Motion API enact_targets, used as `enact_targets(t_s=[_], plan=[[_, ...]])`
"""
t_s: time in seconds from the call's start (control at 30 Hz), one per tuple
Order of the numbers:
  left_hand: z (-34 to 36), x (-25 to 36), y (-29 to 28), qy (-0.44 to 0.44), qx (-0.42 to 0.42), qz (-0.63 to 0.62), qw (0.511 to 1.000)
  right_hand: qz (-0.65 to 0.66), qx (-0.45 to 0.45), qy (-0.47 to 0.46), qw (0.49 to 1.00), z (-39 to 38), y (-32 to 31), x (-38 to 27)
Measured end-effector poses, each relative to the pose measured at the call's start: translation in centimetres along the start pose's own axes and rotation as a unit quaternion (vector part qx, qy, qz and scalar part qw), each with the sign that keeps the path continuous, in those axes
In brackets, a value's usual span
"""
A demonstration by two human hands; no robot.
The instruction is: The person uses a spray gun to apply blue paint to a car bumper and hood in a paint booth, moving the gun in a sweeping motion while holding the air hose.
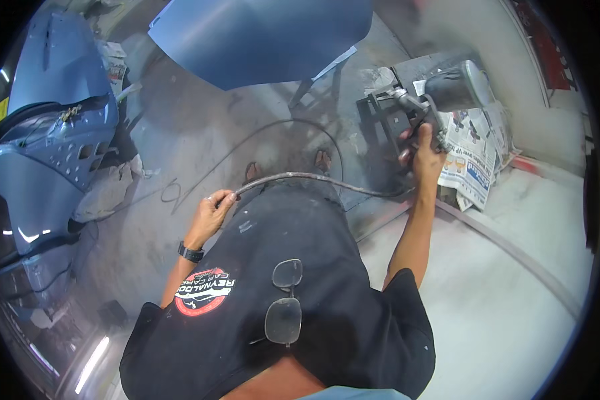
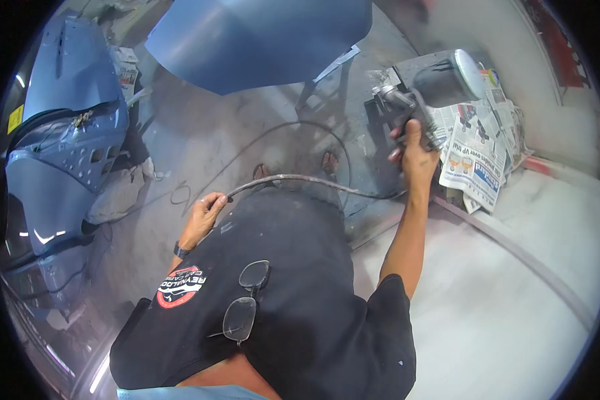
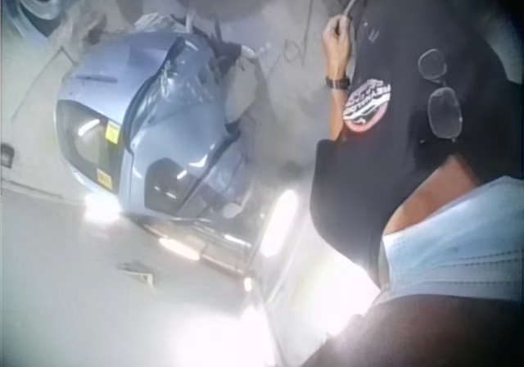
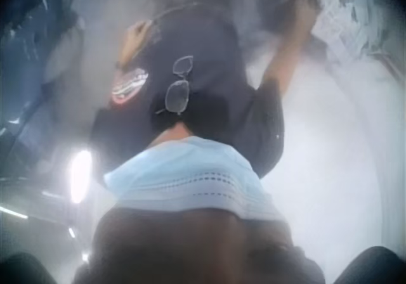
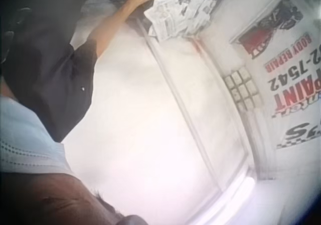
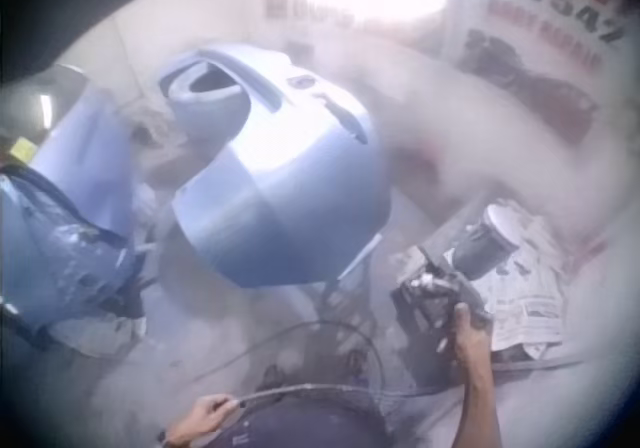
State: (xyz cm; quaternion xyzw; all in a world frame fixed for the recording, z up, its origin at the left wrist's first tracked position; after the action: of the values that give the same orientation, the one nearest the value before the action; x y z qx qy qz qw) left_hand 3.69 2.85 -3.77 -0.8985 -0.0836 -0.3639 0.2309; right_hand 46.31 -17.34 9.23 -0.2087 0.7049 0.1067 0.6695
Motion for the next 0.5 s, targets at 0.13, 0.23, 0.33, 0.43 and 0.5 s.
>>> enact_targets(t_s=[0.13, 0.23, 0.33, 0.43, 0.5], plan=[[-1.4, 2.9, 1.7, -0.014, 0.049, -0.015, 0.999, 0.034, 0.082, -0.005, 0.996, 5.9, -1.8, 3.0], [-1.7, 4.4, 4.9, -0.047, 0.055, -0.054, 0.996, 0.036, 0.104, -0.024, 0.994, 7.3, -4.3, 3.6], [-2.3, 4.9, 5.8, -0.064, 0.091, -0.048, 0.993, 0.064, 0.052, 0.004, 0.997, 5.7, -3.5, 4.4], [-3.0, 5.0, 5.7, -0.088, 0.102, -0.007, 0.991, 0.092, -0.081, 0.006, 0.992, 2.4, -2.0, 6.1], [-3.2, 5.1, 5.6, -0.103, 0.097, 0.015, 0.990, 0.105, -0.177, 0.030, 0.978, 0.6, -1.2, 6.5]])
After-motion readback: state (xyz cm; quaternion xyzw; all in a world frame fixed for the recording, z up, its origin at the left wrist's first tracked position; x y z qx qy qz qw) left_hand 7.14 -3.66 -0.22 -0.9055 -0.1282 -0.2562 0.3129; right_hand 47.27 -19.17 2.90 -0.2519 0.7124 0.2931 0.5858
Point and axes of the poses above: each hand's wrist, its own z-axis towards the middle knuckle, its own y-axis out of the palm, x = y × z, the point moved 6 cm from there along z, towards the middle knuckle, and after that the axes turned 9 degrees about z, right-handed, at the moved point
